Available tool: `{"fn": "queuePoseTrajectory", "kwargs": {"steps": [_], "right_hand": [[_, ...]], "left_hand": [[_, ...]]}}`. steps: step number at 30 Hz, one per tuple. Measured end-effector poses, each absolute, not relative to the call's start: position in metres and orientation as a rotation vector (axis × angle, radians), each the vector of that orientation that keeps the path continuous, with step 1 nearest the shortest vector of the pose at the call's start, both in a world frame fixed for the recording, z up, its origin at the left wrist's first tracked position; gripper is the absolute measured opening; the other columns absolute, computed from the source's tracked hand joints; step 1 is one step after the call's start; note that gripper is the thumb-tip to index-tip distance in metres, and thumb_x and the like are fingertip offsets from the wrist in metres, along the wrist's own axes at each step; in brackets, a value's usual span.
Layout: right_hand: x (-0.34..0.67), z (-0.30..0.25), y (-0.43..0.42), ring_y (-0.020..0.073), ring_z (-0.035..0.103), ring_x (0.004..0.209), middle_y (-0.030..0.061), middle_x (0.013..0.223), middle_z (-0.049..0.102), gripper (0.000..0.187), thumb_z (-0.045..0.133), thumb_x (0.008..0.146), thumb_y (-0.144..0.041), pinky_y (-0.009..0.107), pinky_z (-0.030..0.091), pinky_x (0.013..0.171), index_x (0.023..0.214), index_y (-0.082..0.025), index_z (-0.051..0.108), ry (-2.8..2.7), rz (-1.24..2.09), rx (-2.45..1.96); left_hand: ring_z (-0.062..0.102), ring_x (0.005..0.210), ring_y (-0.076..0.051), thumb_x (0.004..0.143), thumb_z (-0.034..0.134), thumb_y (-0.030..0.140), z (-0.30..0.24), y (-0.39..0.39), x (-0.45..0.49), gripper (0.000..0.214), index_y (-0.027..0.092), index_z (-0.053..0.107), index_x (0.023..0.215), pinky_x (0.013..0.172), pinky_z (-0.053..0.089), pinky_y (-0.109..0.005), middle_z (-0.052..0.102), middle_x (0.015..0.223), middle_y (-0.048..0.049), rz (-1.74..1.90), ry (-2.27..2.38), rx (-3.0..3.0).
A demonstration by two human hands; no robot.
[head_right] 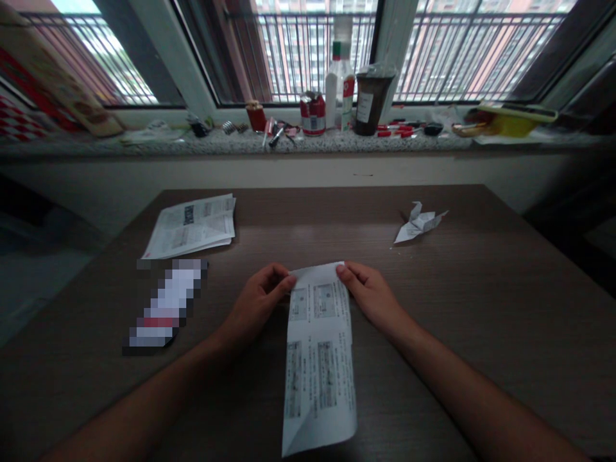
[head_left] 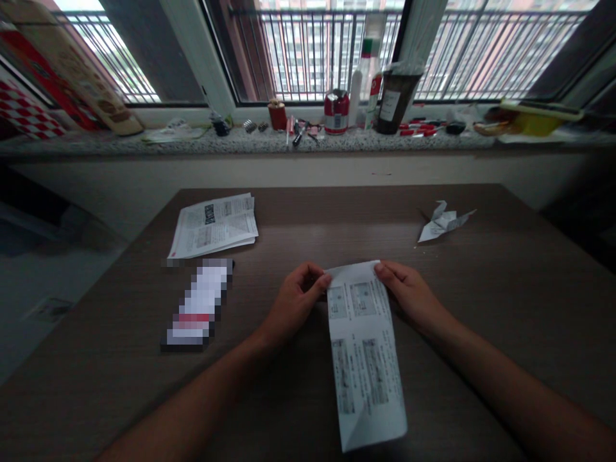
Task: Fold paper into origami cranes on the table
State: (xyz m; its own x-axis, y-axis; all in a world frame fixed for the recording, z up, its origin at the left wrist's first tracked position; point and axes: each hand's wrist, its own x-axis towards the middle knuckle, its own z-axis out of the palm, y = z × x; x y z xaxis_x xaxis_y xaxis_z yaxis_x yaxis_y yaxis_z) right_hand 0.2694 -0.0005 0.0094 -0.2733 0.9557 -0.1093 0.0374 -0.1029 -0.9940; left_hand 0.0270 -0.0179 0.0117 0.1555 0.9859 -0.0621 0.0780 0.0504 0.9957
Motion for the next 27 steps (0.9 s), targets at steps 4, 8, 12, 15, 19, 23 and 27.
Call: {"fn": "queuePoseTrajectory", "kwargs": {"steps": [4,8,12,15,19,23,27], "right_hand": [[0.272,0.008,0.000,0.0191,0.063,0.072,0.0050,0.080,0.070,0.044,0.061,0.096,-0.062,0.032,0.051,0.065,0.086,-0.020,0.071,-1.400,1.472,-1.173],[0.273,0.009,0.001,0.0189,0.061,0.070,0.0051,0.079,0.069,0.045,0.060,0.096,-0.062,0.032,0.050,0.064,0.082,-0.020,0.070,-1.444,1.440,-1.218],[0.273,0.015,0.002,0.0191,0.060,0.070,0.0048,0.077,0.070,0.047,0.055,0.099,-0.061,0.032,0.048,0.064,0.081,-0.021,0.072,-1.566,1.315,-1.260],[0.274,0.019,0.003,0.0203,0.063,0.074,0.0047,0.079,0.071,0.046,0.052,0.100,-0.057,0.032,0.047,0.067,0.082,-0.021,0.073,-1.721,1.168,-1.273],[0.275,0.021,0.003,0.0205,0.062,0.071,0.0047,0.075,0.069,0.046,0.048,0.102,-0.055,0.031,0.044,0.064,0.082,-0.020,0.072,-1.838,0.981,-1.326],[0.276,0.021,0.003,0.0202,0.062,0.071,0.0049,0.077,0.069,0.048,0.046,0.104,-0.055,0.031,0.044,0.064,0.082,-0.020,0.070,-1.883,0.951,-1.323],[0.278,0.023,0.003,0.0199,0.061,0.070,0.0045,0.075,0.069,0.048,0.045,0.104,-0.055,0.031,0.044,0.063,0.082,-0.020,0.070,-1.890,0.950,-1.315]], "left_hand": [[0.067,0.084,-0.019,0.097,0.067,0.043,0.009,-0.017,0.026,0.027,0.018,0.059,0.092,0.075,0.054,-0.032,0.068,0.089,-0.0042,1.013,1.173,1.300],[0.067,0.083,-0.019,0.097,0.067,0.042,0.010,-0.016,0.025,0.026,0.018,0.059,0.091,0.075,0.054,-0.032,0.068,0.088,-0.0040,1.009,1.184,1.314],[0.067,0.082,-0.019,0.097,0.067,0.041,0.012,-0.017,0.025,0.025,0.019,0.059,0.090,0.075,0.055,-0.032,0.068,0.087,-0.0039,1.008,1.179,1.312],[0.066,0.082,-0.019,0.096,0.067,0.041,0.014,-0.018,0.026,0.024,0.018,0.060,0.089,0.075,0.054,-0.031,0.068,0.087,-0.0034,1.005,1.190,1.321],[0.066,0.080,-0.018,0.097,0.066,0.040,0.016,-0.019,0.028,0.024,0.018,0.060,0.089,0.075,0.054,-0.031,0.067,0.086,-0.0030,1.002,1.196,1.310],[0.065,0.079,-0.018,0.097,0.065,0.038,0.017,-0.020,0.029,0.023,0.018,0.059,0.089,0.074,0.053,-0.030,0.068,0.087,-0.0034,1.015,1.183,1.301],[0.066,0.081,-0.018,0.097,0.065,0.039,0.016,-0.019,0.029,0.023,0.018,0.058,0.089,0.073,0.054,-0.030,0.067,0.086,-0.0031,1.019,1.191,1.303]]}}
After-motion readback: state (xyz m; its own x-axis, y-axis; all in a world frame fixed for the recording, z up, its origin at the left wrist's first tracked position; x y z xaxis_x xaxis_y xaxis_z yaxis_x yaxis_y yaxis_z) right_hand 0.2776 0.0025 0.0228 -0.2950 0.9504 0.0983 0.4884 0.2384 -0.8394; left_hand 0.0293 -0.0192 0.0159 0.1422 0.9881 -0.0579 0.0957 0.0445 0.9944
